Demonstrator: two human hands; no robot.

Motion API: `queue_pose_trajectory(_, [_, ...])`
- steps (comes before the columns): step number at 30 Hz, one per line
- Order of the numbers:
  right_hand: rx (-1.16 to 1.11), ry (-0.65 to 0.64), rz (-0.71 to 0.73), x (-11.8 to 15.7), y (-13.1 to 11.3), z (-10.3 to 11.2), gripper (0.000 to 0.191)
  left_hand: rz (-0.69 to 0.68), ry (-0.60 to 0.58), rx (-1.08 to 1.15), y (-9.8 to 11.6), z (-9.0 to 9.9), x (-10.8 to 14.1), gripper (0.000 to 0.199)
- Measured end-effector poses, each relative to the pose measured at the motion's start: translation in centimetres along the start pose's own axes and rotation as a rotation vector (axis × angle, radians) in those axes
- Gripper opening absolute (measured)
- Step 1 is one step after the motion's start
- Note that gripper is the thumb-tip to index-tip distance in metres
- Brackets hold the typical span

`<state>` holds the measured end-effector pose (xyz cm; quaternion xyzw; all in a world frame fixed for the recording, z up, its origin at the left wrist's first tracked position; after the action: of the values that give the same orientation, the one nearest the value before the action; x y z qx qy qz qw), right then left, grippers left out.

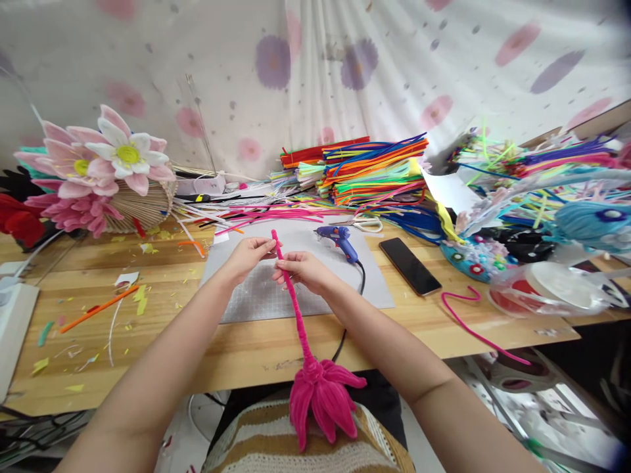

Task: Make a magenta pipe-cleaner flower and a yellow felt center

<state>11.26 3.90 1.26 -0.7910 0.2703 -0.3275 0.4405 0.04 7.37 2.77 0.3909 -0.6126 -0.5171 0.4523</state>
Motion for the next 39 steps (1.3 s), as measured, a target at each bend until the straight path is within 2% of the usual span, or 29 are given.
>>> queue_pose_trajectory(6, [-0.024,-0.043,-0.007,0.1,0.0,0.0,0.011,-0.019,-0.025,0.042,-0.2,0.0,0.3,0.036])
queue_pose_trajectory(15, [0.006,-0.056,-0.012,0.0,0.0,-0.2,0.011,-0.029,-0.057,-0.024,0.2,0.1,0.6,0.037])
queue_pose_trajectory(22, [-0.007,-0.122,0.024,-0.3,0.1,-0.3,0.015,-0.043,-0.044,-0.011,0.0,0.5,0.5,0.037])
queue_pose_trajectory(27, [-0.084,-0.205,0.036,-0.6,0.2,-0.2,0.015,-0.069,0.007,0.077,-1.0,0.7,0.1,0.033])
queue_pose_trajectory(32, [-0.154,-0.279,0.015,-0.8,0.4,-0.1,0.011,-0.084,0.037,0.234,-1.4,0.1,0.0,0.024])
queue_pose_trajectory(39, [-0.205,-0.292,-0.053,-1.0,1.2,0.1,0.005,-0.02,0.014,0.36,-1.9,-0.9,0.1,0.011])
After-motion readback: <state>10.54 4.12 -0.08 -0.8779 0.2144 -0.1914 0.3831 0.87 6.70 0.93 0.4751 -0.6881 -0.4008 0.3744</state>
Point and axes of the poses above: each hand's wrist, its own x-axis away from the middle knuckle, its own z-axis out of the back of the hand, y = z × x, the point moved 6 cm from there along -x, towards the middle knuckle, and after that the axes turned 7 degrees about -y, right-handed, at the moved point
